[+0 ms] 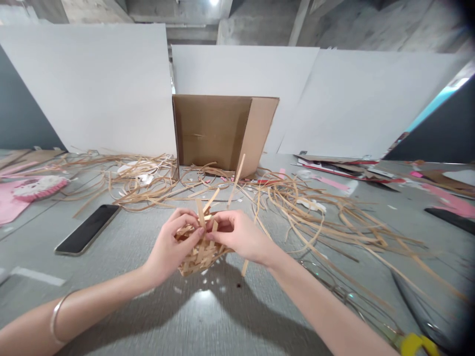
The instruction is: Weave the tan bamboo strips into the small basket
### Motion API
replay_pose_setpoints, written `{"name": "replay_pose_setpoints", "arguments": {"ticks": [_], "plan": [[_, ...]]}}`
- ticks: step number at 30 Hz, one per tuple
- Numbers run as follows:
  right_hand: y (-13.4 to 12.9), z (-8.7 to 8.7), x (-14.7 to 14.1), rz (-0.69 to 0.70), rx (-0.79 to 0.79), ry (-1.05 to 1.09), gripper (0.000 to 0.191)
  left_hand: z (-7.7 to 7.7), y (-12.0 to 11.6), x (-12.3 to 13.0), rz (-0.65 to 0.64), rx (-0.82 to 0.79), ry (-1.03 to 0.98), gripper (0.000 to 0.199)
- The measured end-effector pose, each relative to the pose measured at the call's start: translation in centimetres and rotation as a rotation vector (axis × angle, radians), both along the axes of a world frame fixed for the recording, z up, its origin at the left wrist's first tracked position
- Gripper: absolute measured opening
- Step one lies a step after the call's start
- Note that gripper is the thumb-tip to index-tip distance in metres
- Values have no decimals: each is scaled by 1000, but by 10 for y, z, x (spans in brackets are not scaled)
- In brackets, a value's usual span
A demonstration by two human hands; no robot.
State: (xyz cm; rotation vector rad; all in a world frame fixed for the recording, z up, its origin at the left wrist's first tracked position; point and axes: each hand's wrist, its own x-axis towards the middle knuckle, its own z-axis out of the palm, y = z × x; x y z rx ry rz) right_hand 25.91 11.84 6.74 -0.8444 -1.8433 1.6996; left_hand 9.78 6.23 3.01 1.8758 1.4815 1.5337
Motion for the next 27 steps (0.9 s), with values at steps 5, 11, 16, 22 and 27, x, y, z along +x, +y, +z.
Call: {"name": "replay_pose_setpoints", "arguments": {"ticks": [5,11,16,22,27], "plan": [[-3,0,-2,-71,22,-45,13,-4,3,-3,-10,40,38,7],[-5,1,-4,-87,91,-70,15,-4,3,-4,-21,58,19,8],[-3,-1,-4,-132,137,-81,17,0,5,-8,-35,36,80,12],[0,1,-1,-104,58,-87,16,-4,11,-14,-63,48,144,11],[2,3,1,-100,53,-93,15,-9,8,-14,-89,125,249,13]]}}
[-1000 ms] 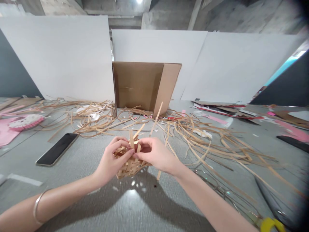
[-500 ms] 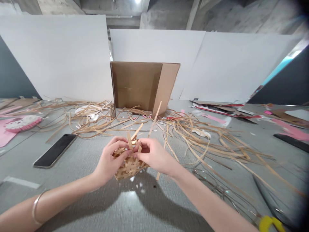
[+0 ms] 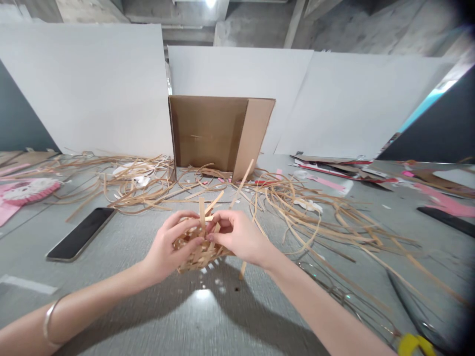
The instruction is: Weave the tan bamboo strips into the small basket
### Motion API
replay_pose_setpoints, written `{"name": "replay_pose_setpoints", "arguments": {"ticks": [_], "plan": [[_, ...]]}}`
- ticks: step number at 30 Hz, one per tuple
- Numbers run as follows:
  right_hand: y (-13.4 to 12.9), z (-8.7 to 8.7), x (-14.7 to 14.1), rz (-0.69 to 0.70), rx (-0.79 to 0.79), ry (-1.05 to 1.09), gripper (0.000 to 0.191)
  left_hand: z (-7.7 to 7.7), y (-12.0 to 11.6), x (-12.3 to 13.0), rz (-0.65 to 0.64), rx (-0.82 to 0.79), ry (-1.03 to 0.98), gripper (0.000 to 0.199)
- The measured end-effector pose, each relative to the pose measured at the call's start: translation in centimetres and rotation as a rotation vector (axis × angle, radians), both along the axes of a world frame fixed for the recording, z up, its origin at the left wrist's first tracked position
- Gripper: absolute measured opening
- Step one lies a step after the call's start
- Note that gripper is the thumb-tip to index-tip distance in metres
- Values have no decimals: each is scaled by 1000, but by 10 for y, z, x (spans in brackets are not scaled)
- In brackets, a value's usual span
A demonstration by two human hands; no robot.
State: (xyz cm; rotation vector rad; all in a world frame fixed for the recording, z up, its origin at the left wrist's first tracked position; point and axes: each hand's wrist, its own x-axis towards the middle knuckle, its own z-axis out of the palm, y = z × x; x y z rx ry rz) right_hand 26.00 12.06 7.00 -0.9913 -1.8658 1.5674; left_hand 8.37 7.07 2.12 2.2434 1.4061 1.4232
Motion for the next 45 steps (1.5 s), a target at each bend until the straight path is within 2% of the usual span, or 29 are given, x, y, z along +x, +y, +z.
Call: {"name": "replay_pose_setpoints", "arguments": {"ticks": [3,9,13,19,24,26,29,31,34,37,39,41,43,45], "plan": [[1,-1,1,15,28,2,15,0,-2,1,-6,-77,22,11],[2,4,6,57,91,28,11,5,3,-3,-14,-184,-80,16],[6,2,7,17,45,-33,9,9,4,-5,-52,-248,-117,16],[2,-7,1,-49,88,-95,13,8,-1,0,-108,-248,-93,15],[-2,-2,-2,-83,104,-10,13,4,0,-1,-41,-187,-90,17],[-2,0,-1,-65,119,23,12,3,1,-2,-19,-177,-91,18],[-2,1,1,37,141,42,6,2,2,-1,-1,-180,-133,19],[-5,2,2,65,161,28,9,2,1,2,-26,-197,-175,19],[-9,1,2,-21,258,-56,10,0,-1,5,-88,-233,-201,18],[-8,0,3,-104,307,-110,12,-7,-3,5,-45,-180,-239,16],[-1,-2,3,-173,282,-103,10,-16,-4,3,45,-92,-307,16],[8,-7,3,-255,241,-81,7,-29,-6,2,77,-55,-337,17],[17,-14,2,-299,191,-54,6,-41,-5,2,43,-108,-345,29],[22,-18,2,-280,169,-28,10,-51,-1,3,8,-204,-397,39]]}}
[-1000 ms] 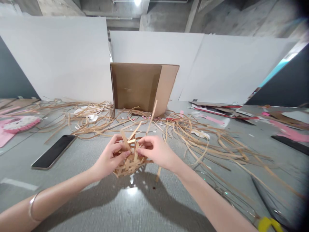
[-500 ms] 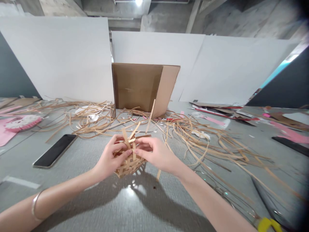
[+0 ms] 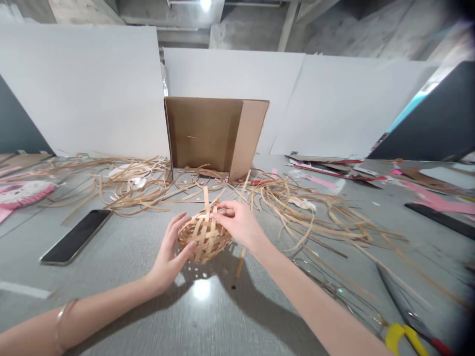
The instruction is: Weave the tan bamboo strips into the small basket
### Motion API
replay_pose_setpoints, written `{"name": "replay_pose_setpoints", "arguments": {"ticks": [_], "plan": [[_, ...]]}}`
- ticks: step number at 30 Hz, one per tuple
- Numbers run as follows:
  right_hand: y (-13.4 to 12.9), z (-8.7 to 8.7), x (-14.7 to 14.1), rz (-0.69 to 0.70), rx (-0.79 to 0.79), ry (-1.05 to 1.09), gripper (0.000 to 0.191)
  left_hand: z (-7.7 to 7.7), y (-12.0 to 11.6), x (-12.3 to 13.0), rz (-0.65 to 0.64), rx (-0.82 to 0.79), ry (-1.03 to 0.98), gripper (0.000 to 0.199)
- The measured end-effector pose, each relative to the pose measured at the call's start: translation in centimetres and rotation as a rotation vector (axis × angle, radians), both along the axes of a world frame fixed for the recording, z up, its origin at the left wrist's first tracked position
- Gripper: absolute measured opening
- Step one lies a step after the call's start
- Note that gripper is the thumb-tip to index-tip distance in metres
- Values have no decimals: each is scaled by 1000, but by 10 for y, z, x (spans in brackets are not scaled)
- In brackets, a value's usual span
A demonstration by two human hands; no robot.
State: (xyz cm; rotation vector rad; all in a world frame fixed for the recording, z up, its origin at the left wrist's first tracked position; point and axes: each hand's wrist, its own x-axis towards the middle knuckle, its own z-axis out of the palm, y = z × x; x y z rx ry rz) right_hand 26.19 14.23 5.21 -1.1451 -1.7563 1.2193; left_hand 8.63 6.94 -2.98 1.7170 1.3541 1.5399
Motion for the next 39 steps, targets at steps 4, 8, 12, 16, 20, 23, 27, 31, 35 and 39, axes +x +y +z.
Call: {"name": "replay_pose_setpoints", "arguments": {"ticks": [4,8,12,16,20,23,27,31,35,39], "plan": [[-5,9,5,-44,206,65,37,-6,7,1,-31,-111,-90,41],[-17,23,17,-255,527,152,35,-3,7,3,15,-223,-233,44],[-31,-7,24,-342,565,70,32,-3,3,5,22,-243,-301,42],[-53,-62,23,-311,413,-23,56,-6,0,5,-11,-220,-269,37],[-71,-93,17,-116,260,71,73,-11,-5,5,-93,-241,-226,36],[-76,-98,13,-76,234,180,75,-13,-12,5,-115,-196,-145,39],[-79,-98,12,-107,213,248,73,-12,-20,4,-176,-9,-57,53],[-81,-98,11,-145,219,226,74,-9,-22,3,-186,112,119,65],[-84,-97,10,-146,260,239,73,-8,-21,1,-72,141,146,60],[-88,-95,11,-57,306,218,71,-8,-20,1,29,154,68,44]]}}
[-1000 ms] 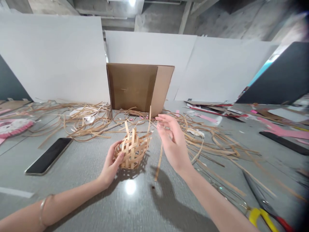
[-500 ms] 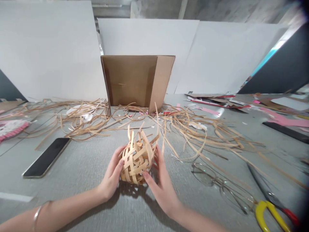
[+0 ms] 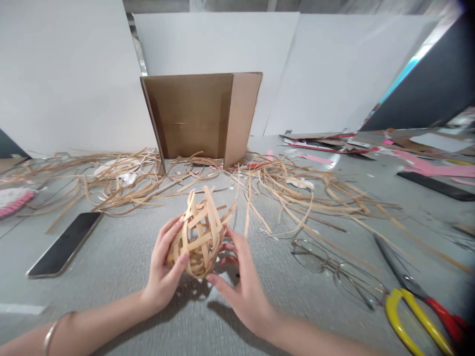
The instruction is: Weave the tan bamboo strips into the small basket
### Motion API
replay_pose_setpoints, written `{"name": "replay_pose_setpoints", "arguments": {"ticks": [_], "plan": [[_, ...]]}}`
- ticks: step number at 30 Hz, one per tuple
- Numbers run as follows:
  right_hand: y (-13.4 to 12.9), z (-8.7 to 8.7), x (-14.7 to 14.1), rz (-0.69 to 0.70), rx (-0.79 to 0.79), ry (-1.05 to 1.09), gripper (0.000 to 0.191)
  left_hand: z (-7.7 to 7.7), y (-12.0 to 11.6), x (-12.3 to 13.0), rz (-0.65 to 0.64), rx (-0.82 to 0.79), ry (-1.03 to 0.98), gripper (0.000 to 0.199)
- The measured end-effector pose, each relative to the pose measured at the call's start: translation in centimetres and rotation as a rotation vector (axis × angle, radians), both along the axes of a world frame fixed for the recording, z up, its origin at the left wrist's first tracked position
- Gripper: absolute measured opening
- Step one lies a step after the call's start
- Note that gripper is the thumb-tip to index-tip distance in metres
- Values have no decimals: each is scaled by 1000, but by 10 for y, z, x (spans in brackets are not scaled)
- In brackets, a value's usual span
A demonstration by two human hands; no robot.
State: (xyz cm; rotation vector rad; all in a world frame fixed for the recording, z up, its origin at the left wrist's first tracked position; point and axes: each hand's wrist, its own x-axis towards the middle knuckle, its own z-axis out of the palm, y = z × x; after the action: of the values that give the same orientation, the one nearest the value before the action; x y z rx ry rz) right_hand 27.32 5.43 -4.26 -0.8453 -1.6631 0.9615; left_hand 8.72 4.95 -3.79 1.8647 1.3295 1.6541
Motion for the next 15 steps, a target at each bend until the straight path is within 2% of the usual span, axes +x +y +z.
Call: {"name": "replay_pose_setpoints", "arguments": {"ticks": [4,7,12,15], "plan": [[0,-1,1,-16,101,-83,71,-2,3,0,19,-87,-120,34],[1,-1,1,-86,168,-146,64,-2,6,-1,-2,-122,-84,36],[-1,2,1,-78,183,-143,63,1,5,-7,-47,131,138,40],[-2,2,2,-63,174,-146,67,4,4,-8,-102,167,218,49]]}}
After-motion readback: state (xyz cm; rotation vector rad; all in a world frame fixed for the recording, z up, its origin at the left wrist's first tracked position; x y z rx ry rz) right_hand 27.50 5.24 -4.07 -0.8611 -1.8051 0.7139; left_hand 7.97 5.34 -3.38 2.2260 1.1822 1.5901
